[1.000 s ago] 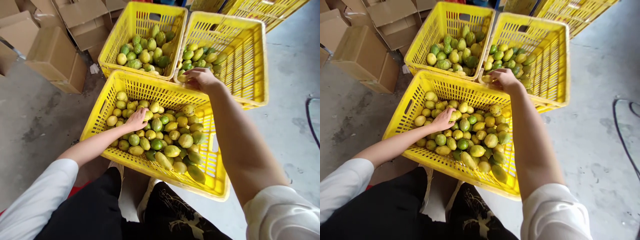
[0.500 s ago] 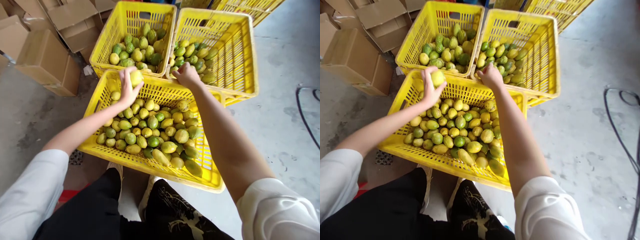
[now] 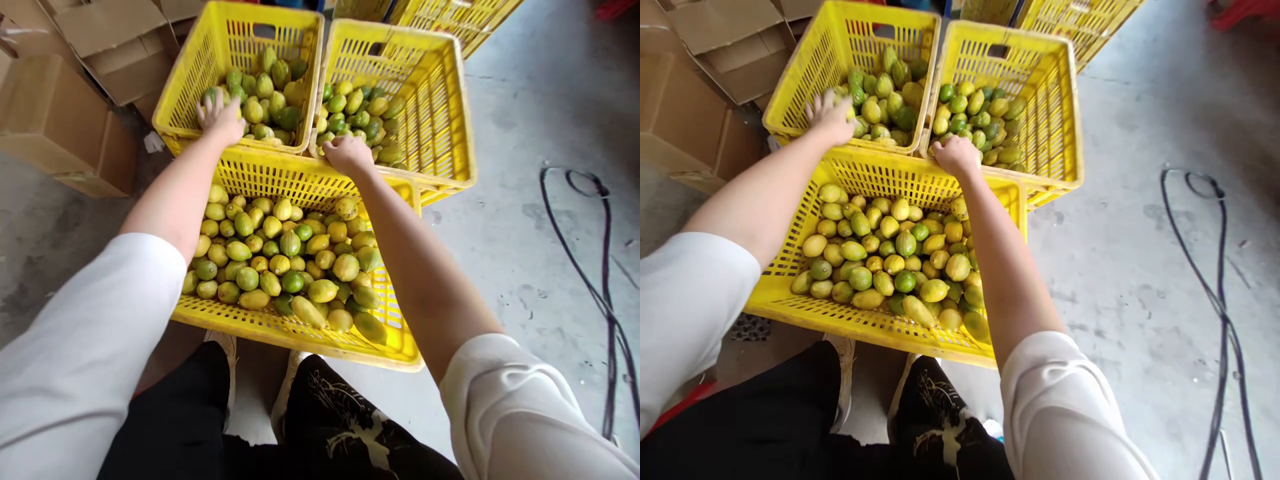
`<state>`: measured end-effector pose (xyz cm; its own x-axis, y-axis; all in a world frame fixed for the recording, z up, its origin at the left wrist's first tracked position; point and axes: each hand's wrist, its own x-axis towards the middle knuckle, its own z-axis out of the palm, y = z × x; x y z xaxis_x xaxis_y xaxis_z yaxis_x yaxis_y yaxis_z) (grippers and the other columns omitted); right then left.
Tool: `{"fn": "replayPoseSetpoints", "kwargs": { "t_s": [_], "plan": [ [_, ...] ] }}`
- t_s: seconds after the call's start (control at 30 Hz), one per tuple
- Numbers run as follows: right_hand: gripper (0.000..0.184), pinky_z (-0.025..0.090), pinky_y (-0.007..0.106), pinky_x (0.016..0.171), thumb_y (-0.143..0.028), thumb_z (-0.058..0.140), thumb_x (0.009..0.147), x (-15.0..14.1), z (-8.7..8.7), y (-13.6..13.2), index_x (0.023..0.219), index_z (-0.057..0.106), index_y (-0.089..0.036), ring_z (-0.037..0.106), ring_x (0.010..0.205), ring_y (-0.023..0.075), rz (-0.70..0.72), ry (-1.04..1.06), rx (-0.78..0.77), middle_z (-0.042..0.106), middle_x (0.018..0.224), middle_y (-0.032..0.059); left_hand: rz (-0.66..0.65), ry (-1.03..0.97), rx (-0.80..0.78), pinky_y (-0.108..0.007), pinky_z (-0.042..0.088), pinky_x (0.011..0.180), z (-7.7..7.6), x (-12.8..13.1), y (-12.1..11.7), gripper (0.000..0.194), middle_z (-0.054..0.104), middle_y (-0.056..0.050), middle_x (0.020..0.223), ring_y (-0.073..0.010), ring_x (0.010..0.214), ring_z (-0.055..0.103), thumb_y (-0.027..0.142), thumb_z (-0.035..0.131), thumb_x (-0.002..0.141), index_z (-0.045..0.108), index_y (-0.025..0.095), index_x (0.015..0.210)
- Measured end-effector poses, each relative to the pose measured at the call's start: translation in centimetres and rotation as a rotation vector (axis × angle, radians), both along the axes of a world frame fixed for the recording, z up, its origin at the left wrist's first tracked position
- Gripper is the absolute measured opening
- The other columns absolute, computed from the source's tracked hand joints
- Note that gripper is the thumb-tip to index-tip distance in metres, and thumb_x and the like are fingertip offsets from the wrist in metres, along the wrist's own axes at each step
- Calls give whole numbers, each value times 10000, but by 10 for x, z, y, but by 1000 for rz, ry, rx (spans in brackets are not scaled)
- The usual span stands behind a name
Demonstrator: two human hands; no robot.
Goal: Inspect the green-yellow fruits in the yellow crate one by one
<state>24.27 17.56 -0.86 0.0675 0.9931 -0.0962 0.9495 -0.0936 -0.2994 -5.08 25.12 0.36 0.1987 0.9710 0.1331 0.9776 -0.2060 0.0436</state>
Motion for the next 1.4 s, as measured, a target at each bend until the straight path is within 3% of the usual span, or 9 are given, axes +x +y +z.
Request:
{"fn": "replayPoseSetpoints", "kwargs": {
  "t_s": [0.1, 0.37, 0.63, 0.8, 1.03, 1.13, 1.2, 1.3, 1.4],
  "plan": [
    [440, 570, 640, 1062, -423, 447, 1109, 3, -7, 7, 1133, 776, -133, 702, 1225, 444, 35, -5, -11, 772, 1212, 244, 350, -68, -207, -659, 406, 1208, -3, 6, -28, 633, 682, -164, 1544, -279, 1347, 540, 443, 235, 1187, 613, 17, 1463],
    [448, 548, 624, 1100, -427, 415, 1128, 3, -3, 4, 1093, 773, -160, 697, 1246, 444, 62, -16, -34, 767, 1253, 243, 413, -187, -186, -529, 299, 1273, 6, 16, -58, 599, 748, -78, 1465, -231, 1225, 497, 496, 326, 1107, 718, 104, 1333],
    [578, 542, 646, 1070, -443, 300, 1196, -5, 6, -37, 1219, 778, -120, 709, 1217, 451, 136, -101, 69, 770, 1178, 229, 158, -49, -94, -372, 240, 1284, 2, 4, -98, 511, 642, 1, 1545, -165, 1237, 370, 339, 172, 1208, 573, 119, 1437],
    [537, 446, 651, 1161, -375, 243, 1190, -12, 3, -61, 1240, 724, -140, 655, 1267, 444, 113, -33, 139, 736, 1266, 248, 168, -36, -34, -424, 228, 1315, -8, 3, -103, 471, 612, -33, 1541, -180, 1310, 382, 306, 170, 1209, 564, 155, 1415],
    [481, 338, 588, 1213, -326, 226, 1196, -20, -3, -78, 1333, 655, -156, 525, 1349, 419, 120, -3, 200, 648, 1428, 288, -23, -127, -17, -624, 111, 1368, -17, -4, -120, 838, 683, 31, 1524, -238, 1552, 219, 762, 412, 1026, 371, 235, 1676],
    [514, 303, 588, 1253, -293, 265, 1168, -25, -7, -91, 1494, 601, -81, 491, 1415, 421, 121, -95, 254, 580, 1536, 313, -6, -97, -38, -488, 73, 1428, -14, -8, -131, 805, 522, 96, 1731, -172, 1678, 159, 700, 419, 1017, 307, 369, 1742],
    [545, 251, 637, 1294, -278, 353, 1134, -27, -11, -99, 1616, 521, -89, 423, 1520, 435, 219, -146, 285, 537, 1615, 291, 38, -115, -24, -382, 36, 1447, -16, -10, -141, 796, 323, 96, 1858, -137, 1745, 126, 540, 379, 1037, 260, 337, 1797],
    [613, 266, 670, 1312, -227, 450, 1079, -32, -15, -105, 1690, 488, -228, 358, 1627, 398, 690, -192, 139, 551, 1661, 174, 28, -155, -27, -440, -37, 1462, -32, -14, -162, 870, 97, -45, 1924, -212, 1794, 22, 369, 380, 1021, 179, 118, 1830],
    [598, 389, 595, 1279, -169, 424, 1077, -47, -17, -103, 1661, 553, -201, 462, 1579, 371, 1034, -230, -40, 553, 1681, 164, -193, -185, -132, -589, 146, 1435, -60, -15, -187, 824, 262, -121, 1884, -299, 1787, 121, 426, 454, 1039, 288, 195, 1812]
  ]
}}
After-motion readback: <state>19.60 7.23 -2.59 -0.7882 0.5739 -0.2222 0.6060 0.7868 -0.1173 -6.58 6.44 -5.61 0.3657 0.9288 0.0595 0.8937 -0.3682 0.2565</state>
